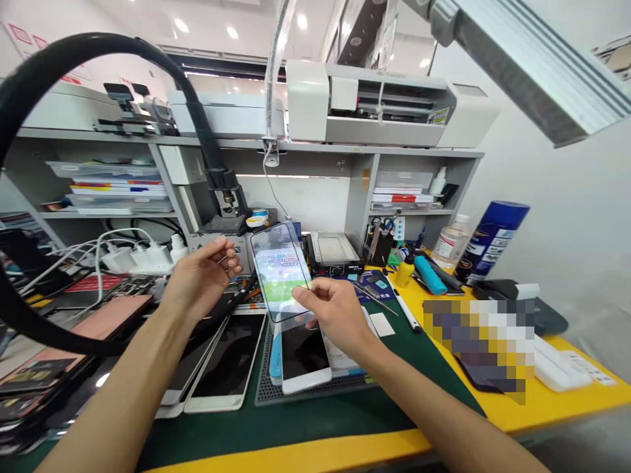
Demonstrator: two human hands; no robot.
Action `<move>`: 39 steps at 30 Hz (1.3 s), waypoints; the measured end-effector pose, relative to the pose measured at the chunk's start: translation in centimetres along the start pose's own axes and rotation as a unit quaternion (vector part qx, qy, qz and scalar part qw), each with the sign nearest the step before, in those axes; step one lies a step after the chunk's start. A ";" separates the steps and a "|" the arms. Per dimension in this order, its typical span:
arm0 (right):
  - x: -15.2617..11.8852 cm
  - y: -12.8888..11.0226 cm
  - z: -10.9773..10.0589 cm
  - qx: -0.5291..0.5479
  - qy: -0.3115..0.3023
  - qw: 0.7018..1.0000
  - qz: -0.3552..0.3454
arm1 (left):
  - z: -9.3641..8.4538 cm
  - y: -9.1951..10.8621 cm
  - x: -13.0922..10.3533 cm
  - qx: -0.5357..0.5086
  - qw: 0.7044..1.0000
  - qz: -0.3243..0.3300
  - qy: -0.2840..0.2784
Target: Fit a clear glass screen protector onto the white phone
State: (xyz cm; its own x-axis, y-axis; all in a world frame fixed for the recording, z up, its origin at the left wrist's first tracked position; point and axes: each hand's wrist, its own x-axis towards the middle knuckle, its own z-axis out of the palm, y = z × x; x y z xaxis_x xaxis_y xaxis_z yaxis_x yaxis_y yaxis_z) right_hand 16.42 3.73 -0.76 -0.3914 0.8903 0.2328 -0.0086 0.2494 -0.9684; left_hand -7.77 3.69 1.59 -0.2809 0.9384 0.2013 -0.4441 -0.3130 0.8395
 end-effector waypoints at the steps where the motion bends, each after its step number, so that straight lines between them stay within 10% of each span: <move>1: 0.0 0.0 0.0 0.003 -0.001 1.000 0.000 | -0.1 0.2 0.1 -0.007 1.000 0.006 0.010; 10: -0.2 -0.9 0.6 0.007 0.000 1.000 0.004 | 2.3 -2.3 -2.1 0.154 0.956 -0.083 -0.235; 23: -0.5 -0.5 0.7 -0.033 -0.029 0.999 0.003 | 0.8 -0.8 -0.7 0.061 0.995 0.007 -0.076; 39: -0.8 -0.6 0.8 -0.037 -0.027 0.999 0.009 | 0.5 0.3 -0.8 0.010 0.997 0.046 -0.058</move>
State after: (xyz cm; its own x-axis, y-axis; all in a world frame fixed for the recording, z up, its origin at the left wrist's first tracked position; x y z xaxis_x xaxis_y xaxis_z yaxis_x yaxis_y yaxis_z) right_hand 15.97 2.59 -0.47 -0.4407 0.8731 0.2087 0.0664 0.2636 -0.9623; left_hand -7.28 2.87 1.96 -0.2192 0.9168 0.3339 -0.4036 -0.3968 0.8244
